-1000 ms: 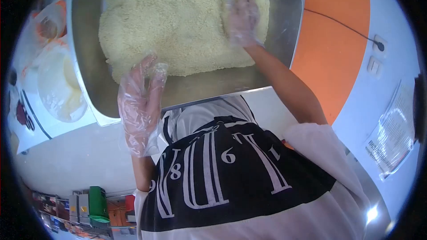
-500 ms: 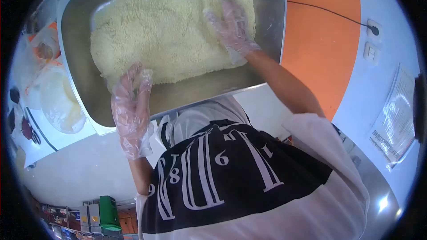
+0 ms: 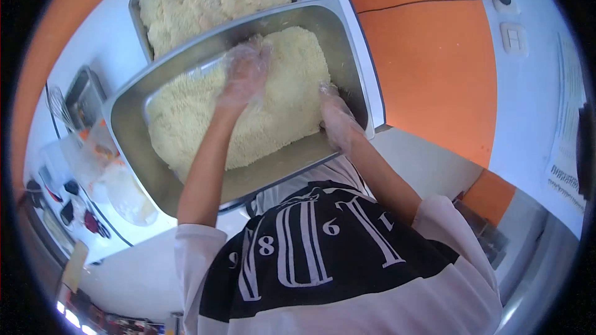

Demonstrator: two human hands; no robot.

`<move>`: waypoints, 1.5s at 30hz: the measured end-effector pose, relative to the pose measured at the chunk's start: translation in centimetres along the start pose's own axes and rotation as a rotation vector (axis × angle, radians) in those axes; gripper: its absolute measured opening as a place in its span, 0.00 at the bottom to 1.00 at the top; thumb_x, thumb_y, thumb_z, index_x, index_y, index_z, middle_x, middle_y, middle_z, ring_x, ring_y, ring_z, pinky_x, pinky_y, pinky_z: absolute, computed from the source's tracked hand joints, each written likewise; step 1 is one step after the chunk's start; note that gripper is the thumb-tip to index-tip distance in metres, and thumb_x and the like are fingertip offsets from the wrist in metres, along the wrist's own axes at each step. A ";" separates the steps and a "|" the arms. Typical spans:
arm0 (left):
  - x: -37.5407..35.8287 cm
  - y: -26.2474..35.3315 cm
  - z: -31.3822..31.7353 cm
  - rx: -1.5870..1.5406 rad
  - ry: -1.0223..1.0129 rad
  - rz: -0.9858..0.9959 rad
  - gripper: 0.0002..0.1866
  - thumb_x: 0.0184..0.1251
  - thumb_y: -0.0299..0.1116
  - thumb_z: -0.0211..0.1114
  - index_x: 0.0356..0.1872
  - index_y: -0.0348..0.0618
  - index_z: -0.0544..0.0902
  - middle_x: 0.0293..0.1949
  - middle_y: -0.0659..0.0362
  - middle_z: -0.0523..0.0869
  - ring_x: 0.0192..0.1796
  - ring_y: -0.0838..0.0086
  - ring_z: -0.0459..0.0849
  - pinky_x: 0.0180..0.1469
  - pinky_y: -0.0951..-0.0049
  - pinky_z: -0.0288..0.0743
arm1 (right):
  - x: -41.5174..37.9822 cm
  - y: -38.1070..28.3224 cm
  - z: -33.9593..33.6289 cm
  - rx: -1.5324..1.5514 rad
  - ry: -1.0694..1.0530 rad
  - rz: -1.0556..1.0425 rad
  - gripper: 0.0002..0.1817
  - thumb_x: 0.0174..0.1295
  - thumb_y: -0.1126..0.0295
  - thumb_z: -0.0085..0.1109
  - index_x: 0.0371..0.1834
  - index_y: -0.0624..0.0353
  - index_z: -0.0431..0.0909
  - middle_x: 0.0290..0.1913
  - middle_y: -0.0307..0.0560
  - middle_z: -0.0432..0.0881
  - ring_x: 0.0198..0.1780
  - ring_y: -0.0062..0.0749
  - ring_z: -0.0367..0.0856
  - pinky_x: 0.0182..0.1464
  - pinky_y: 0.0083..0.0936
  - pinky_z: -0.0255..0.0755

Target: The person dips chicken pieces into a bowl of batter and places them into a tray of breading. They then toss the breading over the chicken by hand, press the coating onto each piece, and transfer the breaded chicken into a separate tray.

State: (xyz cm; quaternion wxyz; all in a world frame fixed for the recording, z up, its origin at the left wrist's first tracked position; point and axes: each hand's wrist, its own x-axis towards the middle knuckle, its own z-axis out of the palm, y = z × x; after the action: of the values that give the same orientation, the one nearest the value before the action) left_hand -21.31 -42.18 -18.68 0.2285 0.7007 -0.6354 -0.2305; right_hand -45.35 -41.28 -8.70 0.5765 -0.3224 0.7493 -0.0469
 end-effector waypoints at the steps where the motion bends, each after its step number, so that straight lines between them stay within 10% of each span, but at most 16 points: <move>1: 1.2 0.3 0.0 0.097 -0.150 -0.054 0.29 0.89 0.48 0.54 0.69 0.30 0.81 0.64 0.29 0.84 0.68 0.37 0.81 0.73 0.45 0.71 | 0.8 -0.3 0.9 0.073 -0.022 -0.193 0.45 0.85 0.34 0.39 0.89 0.60 0.61 0.87 0.63 0.63 0.87 0.59 0.60 0.85 0.48 0.55; 8: 0.8 4.1 -2.3 -0.419 -0.115 -0.165 0.30 0.91 0.47 0.45 0.74 0.32 0.78 0.72 0.32 0.80 0.77 0.41 0.75 0.80 0.51 0.67 | 0.6 -8.5 0.4 -0.403 -0.042 -0.271 0.46 0.83 0.35 0.45 0.89 0.62 0.59 0.83 0.65 0.69 0.79 0.60 0.73 0.81 0.48 0.64; 10: -1.7 5.7 -5.9 -0.502 -0.092 -0.154 0.31 0.92 0.48 0.40 0.76 0.34 0.78 0.78 0.38 0.77 0.84 0.47 0.69 0.86 0.55 0.58 | 2.0 -8.8 -0.3 -0.931 -0.208 -0.589 0.42 0.83 0.39 0.47 0.85 0.62 0.65 0.76 0.65 0.77 0.73 0.57 0.79 0.76 0.48 0.71; 14: -5.6 5.7 -11.0 -0.705 0.086 -0.188 0.40 0.92 0.59 0.36 0.79 0.33 0.75 0.77 0.44 0.79 0.82 0.54 0.73 0.85 0.54 0.60 | -0.4 -13.1 2.4 -0.512 -0.210 -0.481 0.39 0.82 0.36 0.46 0.70 0.63 0.80 0.63 0.74 0.84 0.65 0.65 0.82 0.77 0.52 0.66; 17: -10.9 4.0 -13.0 -0.654 0.193 -0.244 0.36 0.93 0.54 0.34 0.79 0.33 0.75 0.77 0.43 0.79 0.84 0.53 0.70 0.88 0.55 0.53 | 6.4 -9.3 6.8 -0.746 -0.399 -0.977 0.37 0.79 0.38 0.52 0.71 0.60 0.80 0.66 0.70 0.82 0.68 0.64 0.79 0.80 0.58 0.60; 19: -14.8 3.0 -13.3 -0.794 0.262 -0.320 0.39 0.93 0.57 0.35 0.77 0.30 0.75 0.76 0.41 0.80 0.82 0.53 0.73 0.87 0.54 0.57 | 8.3 -5.9 9.5 -1.035 0.150 -1.598 0.31 0.77 0.42 0.59 0.68 0.57 0.81 0.71 0.58 0.74 0.69 0.60 0.73 0.77 0.59 0.62; 31: -23.7 0.9 -12.6 -1.011 0.569 -0.453 0.48 0.88 0.68 0.44 0.78 0.23 0.71 0.76 0.37 0.78 0.79 0.49 0.77 0.83 0.50 0.67 | 5.6 -6.2 7.1 -1.089 -0.150 -1.443 0.43 0.76 0.42 0.59 0.85 0.57 0.66 0.84 0.64 0.64 0.84 0.62 0.58 0.86 0.63 0.46; 45: -30.6 5.6 -12.0 -0.358 0.650 -0.611 0.47 0.88 0.70 0.37 0.71 0.32 0.82 0.69 0.40 0.85 0.74 0.48 0.80 0.78 0.52 0.70 | 7.5 -1.2 7.1 -0.999 -0.026 -1.408 0.39 0.79 0.45 0.56 0.85 0.57 0.67 0.84 0.64 0.65 0.87 0.67 0.54 0.87 0.66 0.42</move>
State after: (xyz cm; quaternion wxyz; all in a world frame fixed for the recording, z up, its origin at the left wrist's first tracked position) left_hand -20.98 -11.87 -4.78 0.4541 0.8409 -0.2462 -0.1617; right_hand -39.41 -44.11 -16.77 0.2124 -0.9280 0.3013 -0.0548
